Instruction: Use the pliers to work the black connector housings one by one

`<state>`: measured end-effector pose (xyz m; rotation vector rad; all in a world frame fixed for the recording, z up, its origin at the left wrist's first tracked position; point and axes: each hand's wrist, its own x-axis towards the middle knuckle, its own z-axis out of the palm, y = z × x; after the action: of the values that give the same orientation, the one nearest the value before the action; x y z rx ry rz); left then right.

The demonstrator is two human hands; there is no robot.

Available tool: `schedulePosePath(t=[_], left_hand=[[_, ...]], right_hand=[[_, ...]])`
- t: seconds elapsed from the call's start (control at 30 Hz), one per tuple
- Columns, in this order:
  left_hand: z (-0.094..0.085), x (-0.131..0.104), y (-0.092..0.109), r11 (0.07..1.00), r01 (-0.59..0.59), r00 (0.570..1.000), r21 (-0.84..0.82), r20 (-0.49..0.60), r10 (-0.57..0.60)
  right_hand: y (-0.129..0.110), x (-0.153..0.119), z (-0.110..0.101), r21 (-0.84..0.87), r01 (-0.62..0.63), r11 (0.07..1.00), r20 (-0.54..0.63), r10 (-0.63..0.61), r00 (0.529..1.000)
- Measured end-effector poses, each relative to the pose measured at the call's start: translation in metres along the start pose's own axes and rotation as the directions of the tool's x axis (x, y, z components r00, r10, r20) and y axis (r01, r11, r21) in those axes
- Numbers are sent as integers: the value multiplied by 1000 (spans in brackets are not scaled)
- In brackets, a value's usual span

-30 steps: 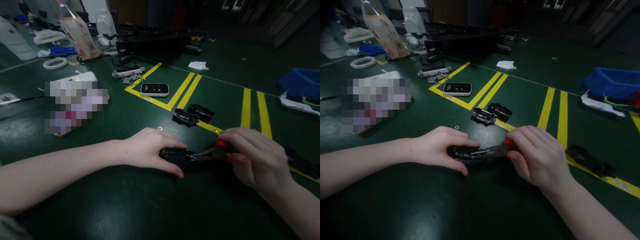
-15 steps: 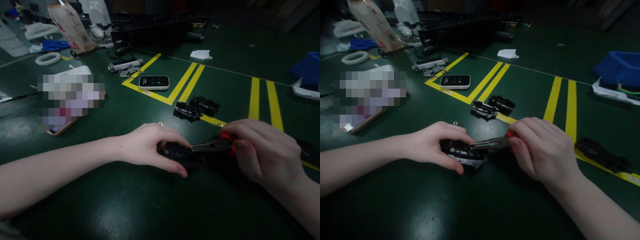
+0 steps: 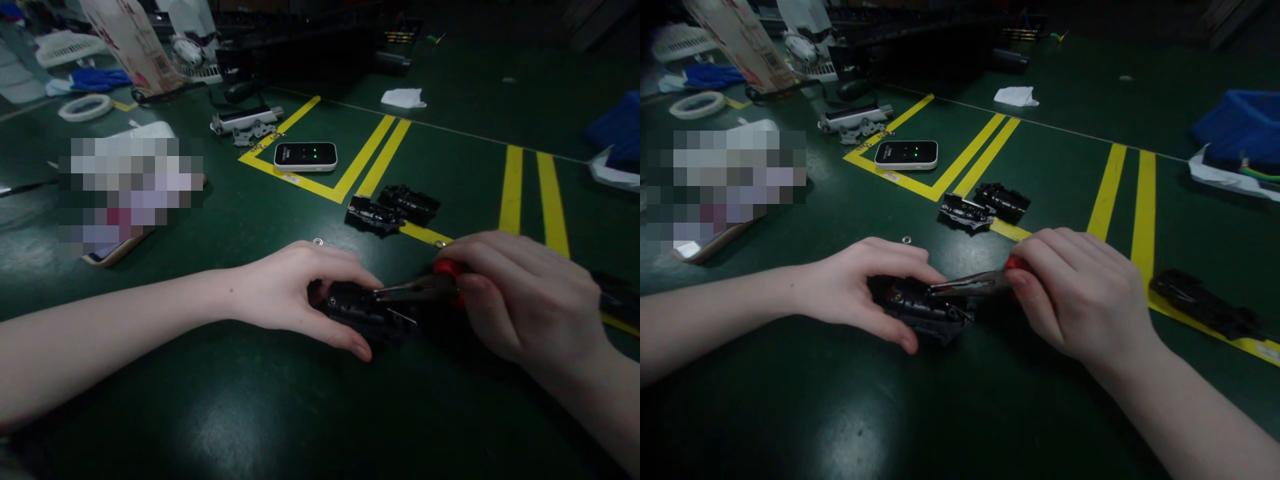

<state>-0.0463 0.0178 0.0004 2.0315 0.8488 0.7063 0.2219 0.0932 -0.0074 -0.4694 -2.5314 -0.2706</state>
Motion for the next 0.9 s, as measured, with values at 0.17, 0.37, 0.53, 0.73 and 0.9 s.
schedulePosePath(t=[0.17, 0.37, 0.53, 0.73, 0.9], left_hand=[[0, 0, 1, 1000, -7, 1000, 21, 13, 7], [0, 1, 1, 999, -7, 1000, 45, 19, 6], [-1, 1, 4, 999, 19, 1000, 41, 18, -20], [-1, 1, 5, 990, 138, 990, -1, 43, -138], [-1, 0, 5, 988, 150, 987, 41, 58, -152]], right_hand=[[-1, 1, 0, 1, 8, 1000, 21, -8, 1000], [-1, 2, -1, -3, 15, 1000, 42, -14, 999], [-1, 2, -1, -4, 10, 1000, 60, -10, 998], [-2, 2, 1, -25, -3, 1000, 52, 5, 999], [-5, 4, 0, -83, 5, 997, 53, 0, 999]])
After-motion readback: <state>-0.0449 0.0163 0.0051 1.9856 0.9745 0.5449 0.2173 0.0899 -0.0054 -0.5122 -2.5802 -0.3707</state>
